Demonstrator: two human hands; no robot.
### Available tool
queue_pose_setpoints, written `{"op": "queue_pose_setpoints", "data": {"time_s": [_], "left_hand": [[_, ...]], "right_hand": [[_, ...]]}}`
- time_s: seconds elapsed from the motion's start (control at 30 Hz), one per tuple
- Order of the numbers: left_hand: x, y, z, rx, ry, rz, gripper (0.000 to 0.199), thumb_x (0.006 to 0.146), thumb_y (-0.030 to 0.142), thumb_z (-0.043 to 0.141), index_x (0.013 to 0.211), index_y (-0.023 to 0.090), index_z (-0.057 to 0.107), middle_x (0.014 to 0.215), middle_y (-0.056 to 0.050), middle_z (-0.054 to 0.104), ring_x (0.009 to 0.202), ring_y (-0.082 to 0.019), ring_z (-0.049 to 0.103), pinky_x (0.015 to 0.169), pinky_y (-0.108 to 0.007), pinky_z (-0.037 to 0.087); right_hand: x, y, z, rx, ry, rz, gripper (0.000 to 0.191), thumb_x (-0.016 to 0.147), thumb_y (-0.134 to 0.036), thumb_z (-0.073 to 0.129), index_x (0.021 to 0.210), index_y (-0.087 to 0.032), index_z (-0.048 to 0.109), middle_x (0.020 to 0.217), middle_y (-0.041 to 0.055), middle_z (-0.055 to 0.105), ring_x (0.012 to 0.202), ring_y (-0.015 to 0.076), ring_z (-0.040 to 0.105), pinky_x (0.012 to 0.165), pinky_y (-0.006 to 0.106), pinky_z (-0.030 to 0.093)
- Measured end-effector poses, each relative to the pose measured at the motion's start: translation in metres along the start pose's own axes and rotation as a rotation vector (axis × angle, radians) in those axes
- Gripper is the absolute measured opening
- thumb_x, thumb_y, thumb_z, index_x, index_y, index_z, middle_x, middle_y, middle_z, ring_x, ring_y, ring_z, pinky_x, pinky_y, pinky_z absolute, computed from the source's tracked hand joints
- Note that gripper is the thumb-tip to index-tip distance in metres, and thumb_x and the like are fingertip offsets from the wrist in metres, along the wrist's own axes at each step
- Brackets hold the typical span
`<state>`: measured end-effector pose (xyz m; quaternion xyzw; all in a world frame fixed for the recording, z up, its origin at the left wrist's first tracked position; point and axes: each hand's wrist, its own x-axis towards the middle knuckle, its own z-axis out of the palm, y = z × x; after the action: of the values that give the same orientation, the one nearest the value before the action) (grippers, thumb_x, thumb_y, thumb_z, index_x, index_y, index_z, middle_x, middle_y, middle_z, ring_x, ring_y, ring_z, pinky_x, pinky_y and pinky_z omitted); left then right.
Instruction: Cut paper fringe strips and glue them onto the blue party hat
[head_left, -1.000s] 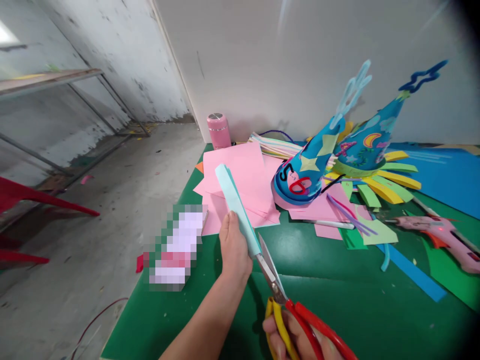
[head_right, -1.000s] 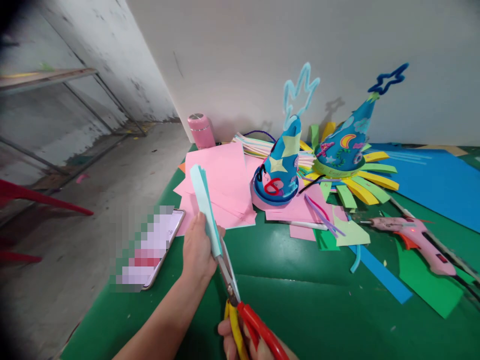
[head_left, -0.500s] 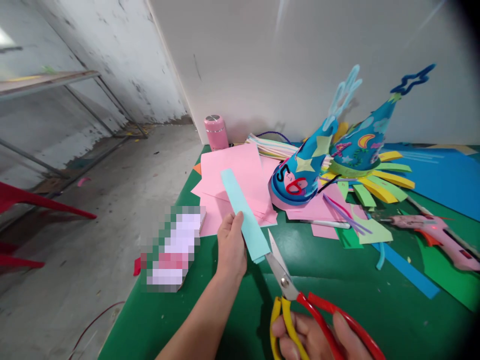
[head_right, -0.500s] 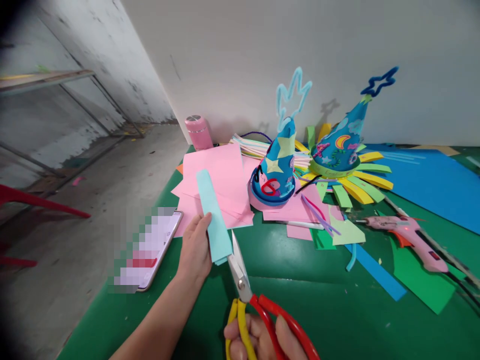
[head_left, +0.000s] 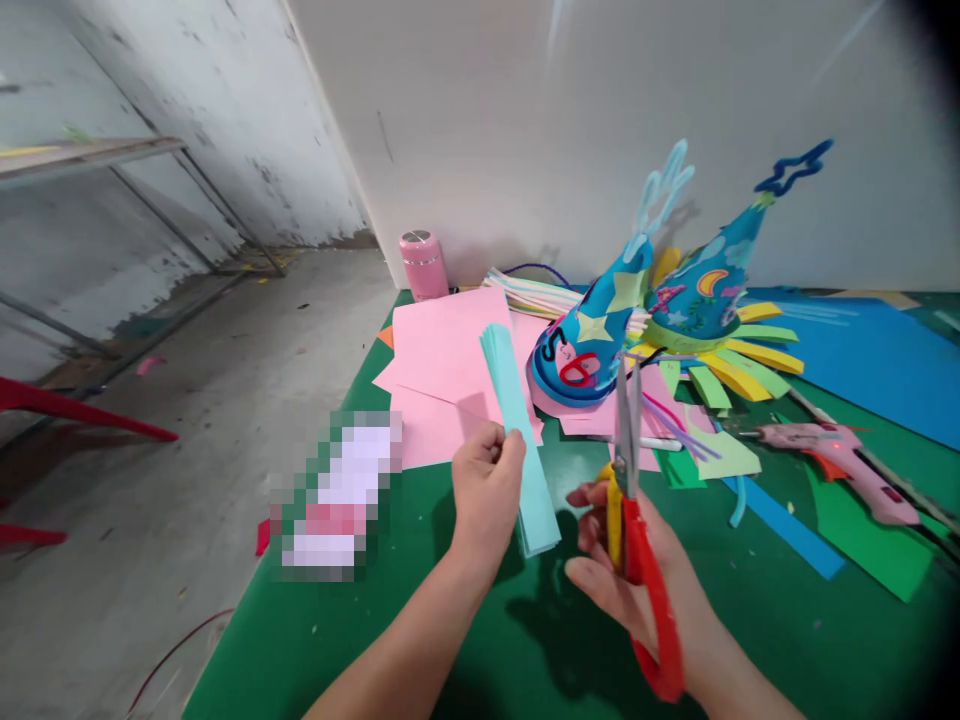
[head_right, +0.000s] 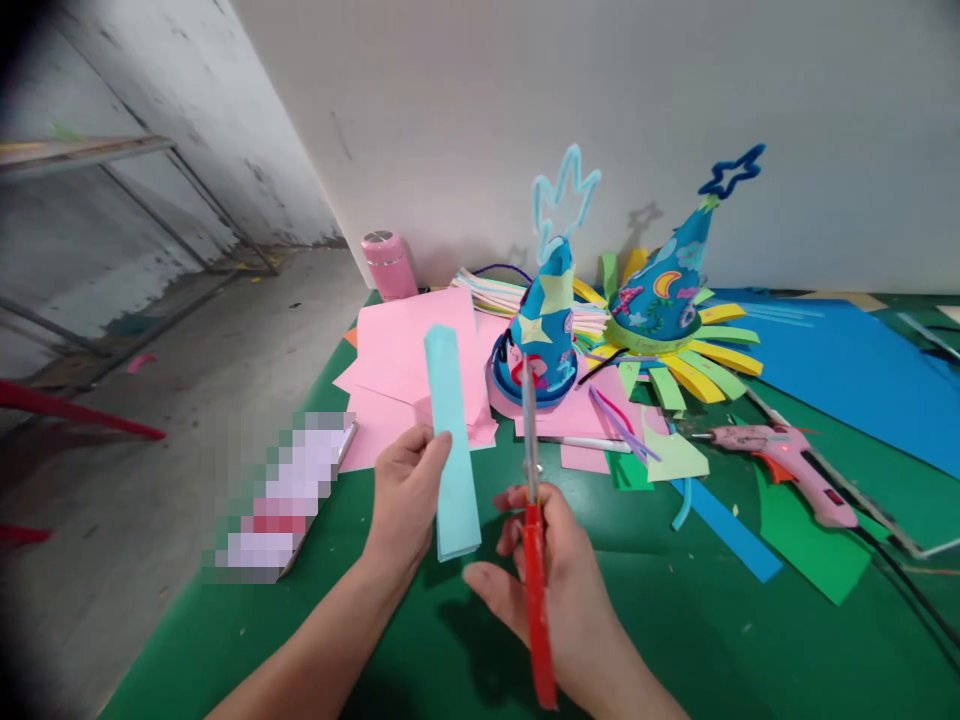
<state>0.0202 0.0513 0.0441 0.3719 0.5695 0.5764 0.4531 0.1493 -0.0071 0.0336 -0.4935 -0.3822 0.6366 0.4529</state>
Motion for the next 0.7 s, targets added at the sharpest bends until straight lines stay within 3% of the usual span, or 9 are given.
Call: {"op": "queue_pose_setpoints", "data": {"time_s": [0.1,0.37,0.5,0.7], "left_hand": [[-0.006,0.006,0.009,0.099,-0.056,0.065,0.032,0.068,0.016,0.051,0.045,0.018,0.029,0.045,0.007,0.022,0.044,-0.007,0.022,0.043,-0.022,0.018],[-0.013,0.004,0.012,0.282,-0.152,0.289,0.025,0.069,0.008,0.047,0.050,0.018,0.034,0.065,0.002,0.040,0.062,-0.010,0.041,0.056,-0.021,0.033],[-0.015,0.002,0.011,0.302,-0.172,0.299,0.027,0.070,0.006,0.044,0.051,0.019,0.031,0.069,0.000,0.040,0.065,-0.011,0.044,0.057,-0.021,0.035],[-0.017,0.004,0.006,0.291,-0.200,0.296,0.026,0.075,0.010,0.045,0.052,0.018,0.037,0.074,-0.001,0.043,0.070,-0.012,0.046,0.060,-0.020,0.037]], "right_hand": [[0.006,-0.001,0.011,-0.219,0.058,-0.059,0.059,0.051,-0.026,0.075,0.101,-0.025,0.043,0.068,-0.0050,0.047,0.055,0.0110,0.044,0.050,0.024,0.042],[0.007,-0.002,0.014,-0.318,0.020,-0.130,0.039,0.061,-0.013,0.063,0.092,-0.025,0.041,0.066,-0.0070,0.045,0.057,0.0106,0.045,0.053,0.023,0.042],[0.008,-0.004,0.014,-0.366,0.019,-0.112,0.042,0.061,-0.015,0.063,0.096,-0.024,0.041,0.070,-0.0054,0.049,0.060,0.0123,0.049,0.054,0.023,0.044],[0.007,0.004,0.010,-0.275,-0.006,-0.078,0.039,0.065,-0.013,0.060,0.097,-0.025,0.041,0.061,-0.0088,0.040,0.049,0.0078,0.037,0.060,0.025,0.045]]}}
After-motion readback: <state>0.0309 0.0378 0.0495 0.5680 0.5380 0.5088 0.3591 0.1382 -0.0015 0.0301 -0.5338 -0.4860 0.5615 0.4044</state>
